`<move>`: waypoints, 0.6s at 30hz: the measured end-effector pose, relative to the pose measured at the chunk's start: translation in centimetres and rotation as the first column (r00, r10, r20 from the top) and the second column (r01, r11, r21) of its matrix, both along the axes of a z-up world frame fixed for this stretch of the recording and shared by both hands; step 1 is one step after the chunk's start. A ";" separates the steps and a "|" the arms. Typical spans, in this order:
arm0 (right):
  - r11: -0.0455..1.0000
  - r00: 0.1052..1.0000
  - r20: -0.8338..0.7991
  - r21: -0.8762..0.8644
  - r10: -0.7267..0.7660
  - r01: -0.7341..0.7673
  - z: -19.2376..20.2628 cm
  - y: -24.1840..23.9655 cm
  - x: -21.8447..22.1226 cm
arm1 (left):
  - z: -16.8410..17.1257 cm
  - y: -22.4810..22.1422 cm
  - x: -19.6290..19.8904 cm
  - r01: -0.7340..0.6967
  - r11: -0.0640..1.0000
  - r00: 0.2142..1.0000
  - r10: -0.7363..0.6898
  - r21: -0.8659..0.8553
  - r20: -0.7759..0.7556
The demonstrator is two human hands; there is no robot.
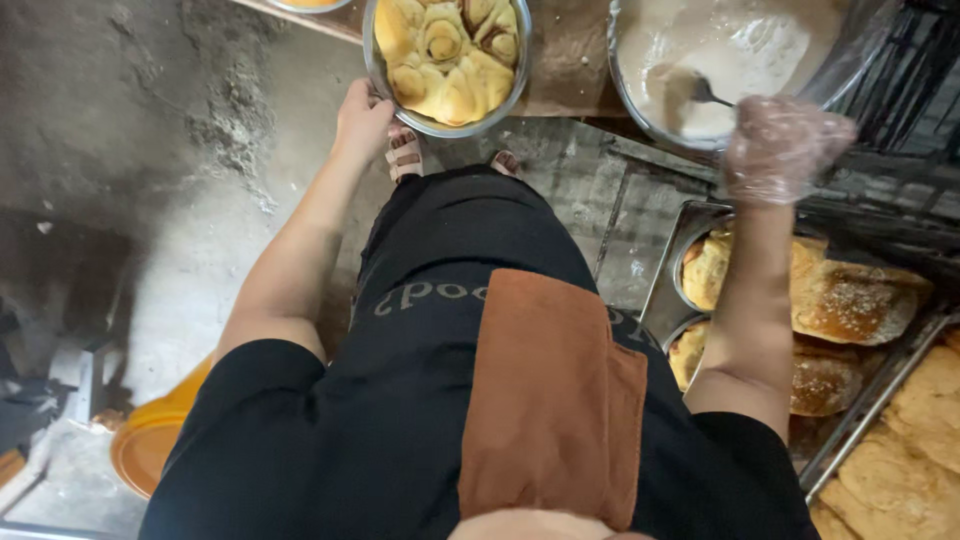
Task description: The person spreads a white creamy topping over bread rolls using a spoon and sprinkles crushed nuts on top by hand.
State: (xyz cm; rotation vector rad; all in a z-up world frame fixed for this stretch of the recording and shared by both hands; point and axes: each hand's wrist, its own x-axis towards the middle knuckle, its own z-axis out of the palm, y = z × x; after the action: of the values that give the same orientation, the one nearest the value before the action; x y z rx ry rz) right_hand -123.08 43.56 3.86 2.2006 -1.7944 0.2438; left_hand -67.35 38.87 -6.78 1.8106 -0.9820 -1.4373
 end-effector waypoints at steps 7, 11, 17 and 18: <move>0.999 0.992 0.124 0.038 0.007 -0.012 -1.2 -1.0 4.7 | -3.9 0.2 -0.2 -0.066 0.997 0.986 0.073 0.049 -0.150; 0.983 0.971 0.241 0.180 0.003 -0.048 -1.5 -1.3 5.7 | -4.8 -0.9 0.2 -0.013 0.997 0.956 0.033 0.071 -0.291; 0.934 0.660 0.710 0.357 -0.247 -0.034 -5.2 -2.6 5.6 | -6.4 -1.9 -1.3 -0.016 0.997 0.961 -0.007 -0.079 -0.276; 0.923 0.522 0.798 0.382 -0.301 -0.051 -5.7 -2.7 5.8 | -6.7 -1.6 -1.8 -0.034 0.995 0.955 0.004 -0.094 -0.298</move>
State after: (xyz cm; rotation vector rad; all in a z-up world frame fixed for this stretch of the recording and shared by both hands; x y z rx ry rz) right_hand -117.30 40.84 -1.84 2.3477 -2.6706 1.2586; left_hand -69.18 37.30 -13.50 1.4758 -0.8613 -1.5656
